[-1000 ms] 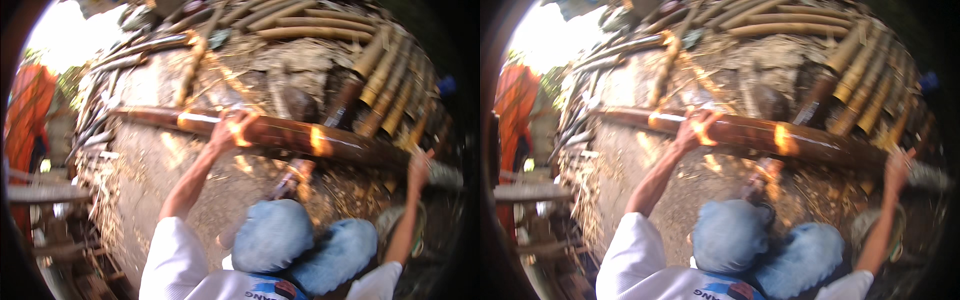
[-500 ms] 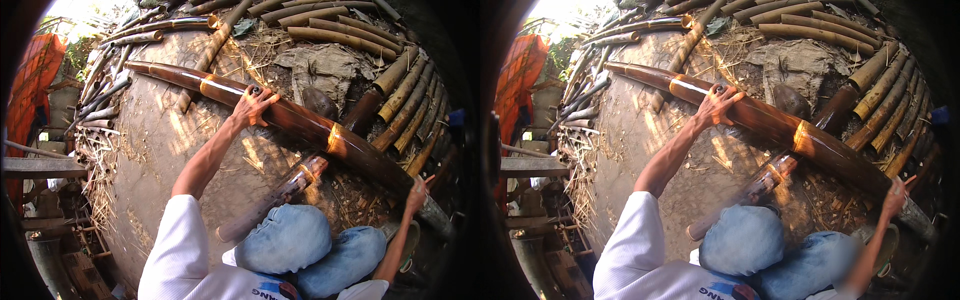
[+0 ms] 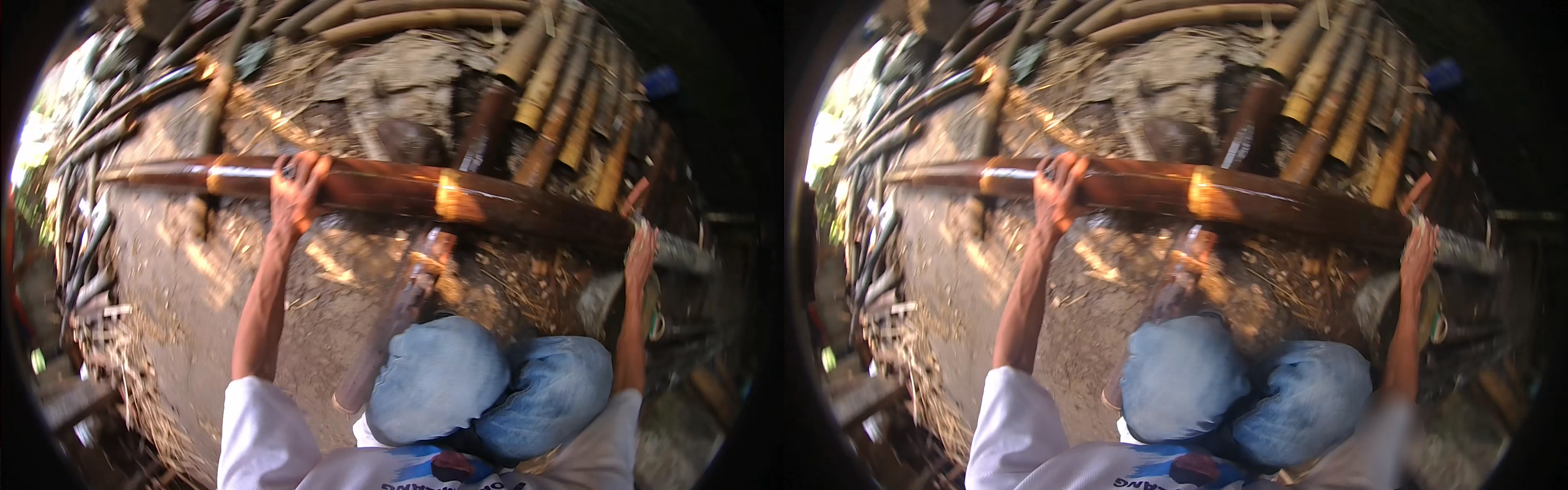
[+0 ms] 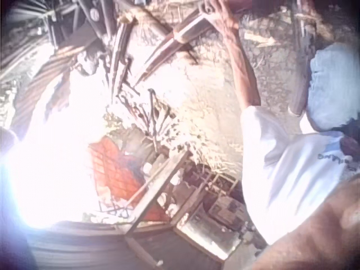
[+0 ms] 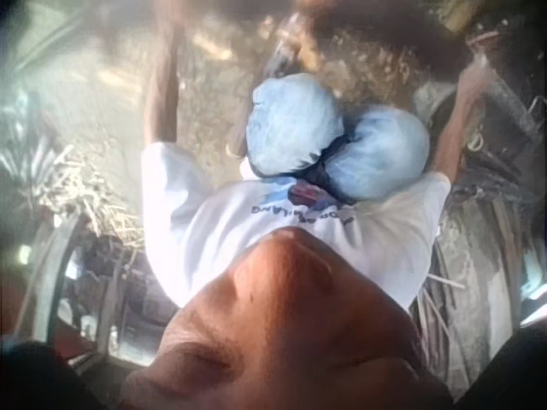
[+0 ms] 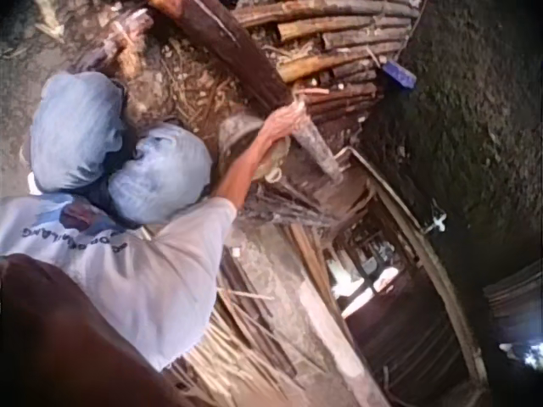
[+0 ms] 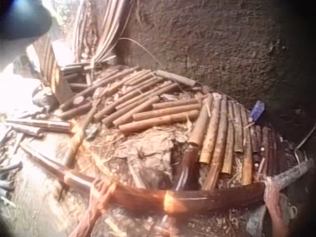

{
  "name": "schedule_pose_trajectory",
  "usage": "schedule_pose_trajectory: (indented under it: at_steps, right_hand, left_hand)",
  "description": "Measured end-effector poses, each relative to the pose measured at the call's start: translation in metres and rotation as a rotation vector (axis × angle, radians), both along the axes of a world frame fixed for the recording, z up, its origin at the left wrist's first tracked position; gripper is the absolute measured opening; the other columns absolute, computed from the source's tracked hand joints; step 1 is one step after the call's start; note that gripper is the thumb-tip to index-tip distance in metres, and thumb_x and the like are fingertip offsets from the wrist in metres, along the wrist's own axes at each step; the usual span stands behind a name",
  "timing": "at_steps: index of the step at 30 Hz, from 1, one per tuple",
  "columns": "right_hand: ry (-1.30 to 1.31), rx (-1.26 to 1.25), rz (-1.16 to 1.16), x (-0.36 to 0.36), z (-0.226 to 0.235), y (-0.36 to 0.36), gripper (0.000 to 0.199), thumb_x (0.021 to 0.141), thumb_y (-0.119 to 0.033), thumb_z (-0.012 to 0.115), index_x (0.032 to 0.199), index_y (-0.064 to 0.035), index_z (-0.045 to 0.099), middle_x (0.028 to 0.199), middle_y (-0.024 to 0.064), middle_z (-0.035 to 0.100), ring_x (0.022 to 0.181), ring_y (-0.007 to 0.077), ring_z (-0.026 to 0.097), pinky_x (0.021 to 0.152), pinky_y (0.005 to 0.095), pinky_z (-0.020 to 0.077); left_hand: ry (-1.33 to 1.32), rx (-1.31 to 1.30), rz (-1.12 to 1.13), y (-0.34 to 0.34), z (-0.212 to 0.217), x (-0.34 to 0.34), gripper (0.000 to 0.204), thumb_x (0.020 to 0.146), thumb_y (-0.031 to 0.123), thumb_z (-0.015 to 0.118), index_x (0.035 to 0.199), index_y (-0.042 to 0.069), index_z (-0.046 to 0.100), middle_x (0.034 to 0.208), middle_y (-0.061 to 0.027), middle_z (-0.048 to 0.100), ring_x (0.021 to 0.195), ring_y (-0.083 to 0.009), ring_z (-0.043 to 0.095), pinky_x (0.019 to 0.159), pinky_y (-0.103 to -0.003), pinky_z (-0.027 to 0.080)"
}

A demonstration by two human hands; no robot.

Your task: The person sits on the ground and repeatedly rubs a long bamboo pole with a cloth, dipping the cloth into a nearby bowl of liquid to keep it wet. The person rotates the pole and continues rubbing along its length.

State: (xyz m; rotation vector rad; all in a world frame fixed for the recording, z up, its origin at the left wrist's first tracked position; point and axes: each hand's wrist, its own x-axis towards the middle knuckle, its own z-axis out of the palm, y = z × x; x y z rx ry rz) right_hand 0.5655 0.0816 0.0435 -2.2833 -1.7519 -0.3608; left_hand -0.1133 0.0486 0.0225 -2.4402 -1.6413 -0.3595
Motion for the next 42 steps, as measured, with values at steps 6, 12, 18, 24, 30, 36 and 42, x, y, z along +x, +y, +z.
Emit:
schedule_pose_trajectory:
  at_steps: [6, 12, 18, 24, 30, 36, 42]
  right_hand:
    - [0.178, 0.046, 0.705, -0.193, -0.03, 0.006, 0.029, 0.097, -0.037, 0.062, 0.095, -0.009, 0.071, 0.1, 0.0185, 0.071, 0.082, 0.0355, 0.07, 0.068, 0.0504, 0.0547]
    - [0.221, 0.093, 0.968, -0.241, -0.043, -0.009, 0.038, 0.093, -0.035, 0.066, 0.119, -0.0073, 0.068, 0.125, 0.0129, 0.067, 0.123, 0.0292, 0.059, 0.118, 0.051, 0.0344]
    - [0.065, 0.133, -0.069, 0.0, 0.007, 0.02, 0.042, 0.105, -0.043, 0.049, 0.13, -0.0128, 0.065, 0.123, 0.0232, 0.065, 0.095, 0.0351, 0.071, 0.088, 0.0519, 0.0548]
    - [0.453, 0.033, 0.579, -0.192, -0.004, 0.011, 0.045, 0.092, -0.043, 0.064, 0.11, -0.0026, 0.068, 0.113, 0.0208, 0.069, 0.105, 0.0369, 0.068, 0.087, 0.0519, 0.0568]
    - [0.163, 0.212, 0.48, -0.104, -0.013, 0.012, 0.041, 0.096, -0.042, 0.06, 0.112, -0.0063, 0.073, 0.12, 0.0153, 0.07, 0.116, 0.0357, 0.064, 0.105, 0.057, 0.0454]
    - [0.132, 0.024, -0.072, 0.024, -0.016, 0.039, 0.049, 0.103, -0.047, 0.05, 0.132, -0.0094, 0.062, 0.116, 0.0274, 0.067, 0.104, 0.0456, 0.066, 0.099, 0.0604, 0.047]
    - [0.313, 0.13, 0.633, -0.156, -0.051, 0.036, 0.041, 0.101, -0.039, 0.054, 0.112, -0.003, 0.071, 0.119, 0.0158, 0.073, 0.117, 0.0314, 0.067, 0.12, 0.0535, 0.0304]
  left_hand:
    - [0.013, 0.108, 0.095, -0.007, -0.012, 0.021, 0.109, 0.048, 0.013, 0.091, 0.147, 0.015, 0.047, 0.141, -0.0087, 0.052, 0.135, -0.0298, 0.049, 0.118, -0.056, 0.032]
    - [-0.025, -0.226, 0.137, -0.006, 0.015, 0.022, 0.106, 0.062, 0.019, 0.089, 0.155, 0.012, 0.038, 0.151, -0.0114, 0.048, 0.144, -0.0326, 0.042, 0.122, -0.057, 0.023]
    - [0.141, -0.345, 0.114, 0.018, 0.018, 0.044, 0.119, 0.058, 0.023, 0.095, 0.157, 0.015, 0.029, 0.147, -0.013, 0.044, 0.141, -0.0353, 0.041, 0.121, -0.058, 0.023]
    - [0.213, -0.434, 0.17, 0.017, 0.01, 0.023, 0.113, 0.065, 0.033, 0.091, 0.156, 0.008, 0.029, 0.152, -0.0192, 0.04, 0.145, -0.0398, 0.037, 0.121, -0.059, 0.021]
    - [0.21, -0.396, 0.136, 0.014, 0.0, 0.022, 0.115, 0.067, 0.033, 0.089, 0.158, 0.004, 0.025, 0.157, -0.0213, 0.037, 0.15, -0.0384, 0.031, 0.124, -0.056, 0.015]
    - [0.147, -0.337, 0.138, 0.008, -0.004, 0.022, 0.114, 0.064, 0.023, 0.091, 0.158, 0.008, 0.027, 0.156, -0.0188, 0.036, 0.149, -0.0354, 0.033, 0.124, -0.057, 0.012]
    - [-0.28, -0.381, 0.33, 0.008, 0.068, 0.065, 0.101, 0.079, 0.019, 0.082, 0.161, 0.004, 0.024, 0.161, -0.0258, 0.033, 0.154, -0.0353, 0.024, 0.125, -0.06, 0.015]
